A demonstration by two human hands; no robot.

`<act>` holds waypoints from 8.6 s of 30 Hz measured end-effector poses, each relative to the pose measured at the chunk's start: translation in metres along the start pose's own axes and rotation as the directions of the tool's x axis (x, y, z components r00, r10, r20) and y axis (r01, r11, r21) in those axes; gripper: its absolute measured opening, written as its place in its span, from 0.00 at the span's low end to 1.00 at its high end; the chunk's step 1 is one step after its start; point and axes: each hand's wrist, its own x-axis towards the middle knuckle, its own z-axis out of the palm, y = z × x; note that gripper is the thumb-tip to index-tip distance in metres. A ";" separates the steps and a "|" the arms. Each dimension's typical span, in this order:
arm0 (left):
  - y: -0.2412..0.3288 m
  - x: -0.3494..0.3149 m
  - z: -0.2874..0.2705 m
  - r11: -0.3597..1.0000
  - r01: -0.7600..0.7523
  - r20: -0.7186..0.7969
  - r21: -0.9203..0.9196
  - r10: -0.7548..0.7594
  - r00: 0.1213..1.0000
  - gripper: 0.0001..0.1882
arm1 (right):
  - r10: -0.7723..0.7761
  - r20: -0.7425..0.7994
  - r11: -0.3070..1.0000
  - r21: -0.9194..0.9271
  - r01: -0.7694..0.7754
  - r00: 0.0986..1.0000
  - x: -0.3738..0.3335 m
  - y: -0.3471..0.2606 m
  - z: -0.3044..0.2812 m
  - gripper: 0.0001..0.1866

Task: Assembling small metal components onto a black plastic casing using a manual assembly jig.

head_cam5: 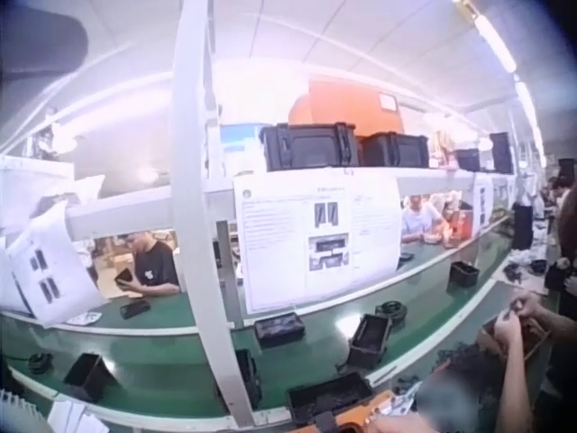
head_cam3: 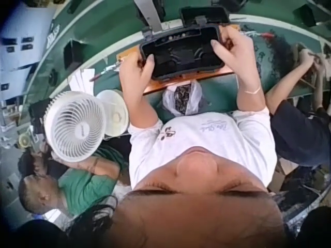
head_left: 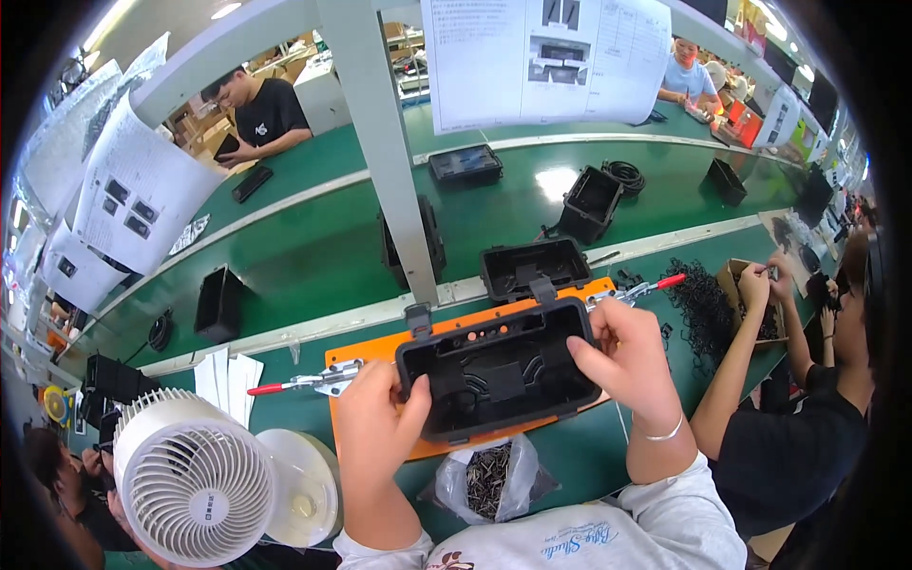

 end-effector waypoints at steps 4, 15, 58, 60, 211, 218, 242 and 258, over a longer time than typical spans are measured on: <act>0.004 -0.007 0.004 0.975 -0.050 -0.171 -0.216 0.013 0.985 0.13 | -0.158 -0.069 0.975 0.147 0.167 0.985 -0.002 -0.004 -0.001 0.16; -0.041 0.013 0.052 0.898 0.033 -0.140 -0.439 -0.104 0.985 0.08 | -0.400 -0.272 0.916 -0.143 0.374 0.875 0.033 -0.003 0.007 0.15; -0.044 0.015 0.071 0.995 -0.071 -0.022 0.063 0.073 0.997 0.10 | -0.113 0.132 0.684 -0.708 0.173 0.985 0.147 0.002 0.080 0.19; -0.044 0.014 0.073 0.993 -0.102 0.000 0.063 0.102 0.995 0.10 | -0.140 0.304 0.609 -0.724 0.325 0.942 0.173 0.008 0.088 0.22; -0.030 -0.016 0.054 0.265 0.157 0.119 -0.951 -0.154 0.981 0.14 | 0.081 0.452 0.382 0.809 -0.447 0.888 -0.009 0.027 0.067 0.12; -0.022 -0.015 0.049 0.184 0.239 0.200 -0.954 -0.205 0.958 0.07 | 0.141 0.384 0.472 0.784 -0.402 0.913 -0.009 0.031 0.070 0.14; -0.018 -0.024 0.048 0.227 0.344 0.389 -0.911 0.196 0.900 0.05 | 0.079 0.436 0.469 0.777 -0.419 0.896 -0.037 0.018 0.078 0.07; -0.034 -0.012 0.020 0.703 0.020 -0.093 -0.711 -0.122 0.988 0.14 | 0.093 0.393 0.199 0.893 -0.404 0.915 -0.009 0.062 0.039 0.05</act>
